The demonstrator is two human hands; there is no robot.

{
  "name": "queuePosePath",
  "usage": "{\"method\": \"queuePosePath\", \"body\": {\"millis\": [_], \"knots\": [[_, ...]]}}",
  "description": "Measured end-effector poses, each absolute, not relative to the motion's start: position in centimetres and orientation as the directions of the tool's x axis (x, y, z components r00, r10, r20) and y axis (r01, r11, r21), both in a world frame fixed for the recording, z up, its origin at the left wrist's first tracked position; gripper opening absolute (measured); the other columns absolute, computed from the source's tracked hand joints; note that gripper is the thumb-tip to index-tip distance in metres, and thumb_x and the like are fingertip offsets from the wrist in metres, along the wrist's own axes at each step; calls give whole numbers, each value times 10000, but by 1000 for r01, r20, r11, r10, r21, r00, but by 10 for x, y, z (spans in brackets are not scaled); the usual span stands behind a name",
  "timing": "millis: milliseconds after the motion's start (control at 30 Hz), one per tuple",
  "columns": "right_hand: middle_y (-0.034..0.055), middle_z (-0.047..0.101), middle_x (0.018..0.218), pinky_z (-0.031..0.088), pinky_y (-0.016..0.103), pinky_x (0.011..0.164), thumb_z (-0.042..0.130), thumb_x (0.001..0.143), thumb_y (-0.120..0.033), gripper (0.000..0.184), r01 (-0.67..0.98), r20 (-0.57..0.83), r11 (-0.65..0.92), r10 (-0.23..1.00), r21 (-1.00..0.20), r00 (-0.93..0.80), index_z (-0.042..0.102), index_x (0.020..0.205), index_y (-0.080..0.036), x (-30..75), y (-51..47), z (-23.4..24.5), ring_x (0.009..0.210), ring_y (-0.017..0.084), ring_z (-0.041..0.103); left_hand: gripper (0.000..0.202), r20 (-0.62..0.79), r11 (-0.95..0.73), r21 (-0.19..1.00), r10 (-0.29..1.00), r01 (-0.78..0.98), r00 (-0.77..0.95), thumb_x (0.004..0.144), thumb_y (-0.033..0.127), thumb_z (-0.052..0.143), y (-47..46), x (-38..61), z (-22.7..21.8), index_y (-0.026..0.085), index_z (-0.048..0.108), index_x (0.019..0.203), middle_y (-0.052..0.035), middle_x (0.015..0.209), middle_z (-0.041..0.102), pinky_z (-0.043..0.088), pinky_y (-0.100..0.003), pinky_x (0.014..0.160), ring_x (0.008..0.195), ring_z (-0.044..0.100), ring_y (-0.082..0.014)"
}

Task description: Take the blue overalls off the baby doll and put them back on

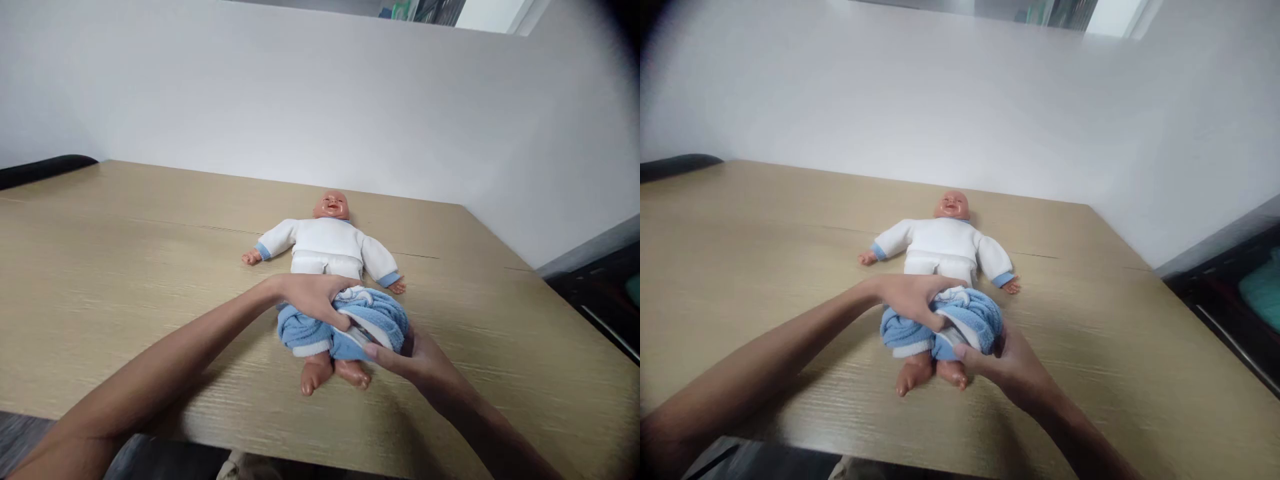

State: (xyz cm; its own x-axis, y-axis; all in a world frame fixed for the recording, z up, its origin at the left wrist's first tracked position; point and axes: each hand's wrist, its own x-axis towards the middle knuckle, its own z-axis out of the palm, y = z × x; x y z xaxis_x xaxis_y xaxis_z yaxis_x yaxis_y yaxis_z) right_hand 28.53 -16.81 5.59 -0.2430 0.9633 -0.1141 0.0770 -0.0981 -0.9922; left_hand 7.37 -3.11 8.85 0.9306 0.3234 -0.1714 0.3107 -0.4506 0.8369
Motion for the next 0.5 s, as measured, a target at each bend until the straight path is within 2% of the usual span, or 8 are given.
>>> {"method": "queuePosePath", "body": {"millis": [67, 167, 267, 367, 433, 500], "knots": [[86, 753, 1294, 511, 473, 1126, 775, 907, -460, 444, 163, -59, -48, 996, -985, -60, 706, 1295, -256, 285, -167, 49, 1208, 307, 690, 542, -158, -484, 817, 338, 315, 928, 748, 327, 734, -35, 75, 92, 169, 605, 1250, -95, 1242, 715, 553, -423, 965, 1143, 687, -334], [97, 770, 1253, 552, 480, 1073, 664, 947, -443, 394, 210, -3, -22, 996, -977, 91, 709, 1268, -219, 280, -170, 40, 1153, 315, 711, 509, -184, -516, 776, 364, 362, 913, 779, 323, 722, -41, 77, 97, 189, 603, 1255, -71, 1196, 726, 552, -395, 918, 1086, 696, -303], [97, 765, 1289, 576, 450, 1050, 625, 961, -444, 424, 218, -5, -40, 987, -975, 161, 687, 1318, -224, 265, -187, 34, 1179, 312, 714, 479, -228, -571, 711, 366, 411, 902, 811, 337, 713, -45, 78, 100, 194, 597, 1253, -63, 1139, 725, 539, -373, 865, 1022, 696, -282], [109, 740, 1366, 573, 449, 1068, 632, 963, -472, 526, 250, -44, -88, 983, -964, 178, 623, 1439, -247, 246, -214, 26, 1262, 325, 698, 551, -292, -616, 640, 358, 459, 887, 800, 341, 749, -49, 79, 99, 170, 561, 1289, -73, 1110, 713, 520, -348, 833, 981, 689, -273], [126, 766, 1298, 591, 454, 1027, 650, 943, -478, 557, 327, -39, -106, 978, -939, 203, 623, 1442, -234, 238, -229, 19, 1223, 344, 720, 615, -333, -633, 595, 365, 494, 869, 787, 325, 773, -53, 79, 98, 164, 529, 1328, -71, 1067, 710, 507, -334, 798, 944, 686, -268], [126, 796, 1147, 615, 444, 930, 648, 929, -474, 496, 433, -3, -112, 970, -894, 244, 673, 1352, -217, 235, -238, 13, 1092, 350, 759, 651, -349, -657, 546, 385, 520, 854, 786, 328, 779, -57, 79, 98, 170, 507, 1356, -59, 986, 701, 489, -329, 746, 889, 679, -270]]}}
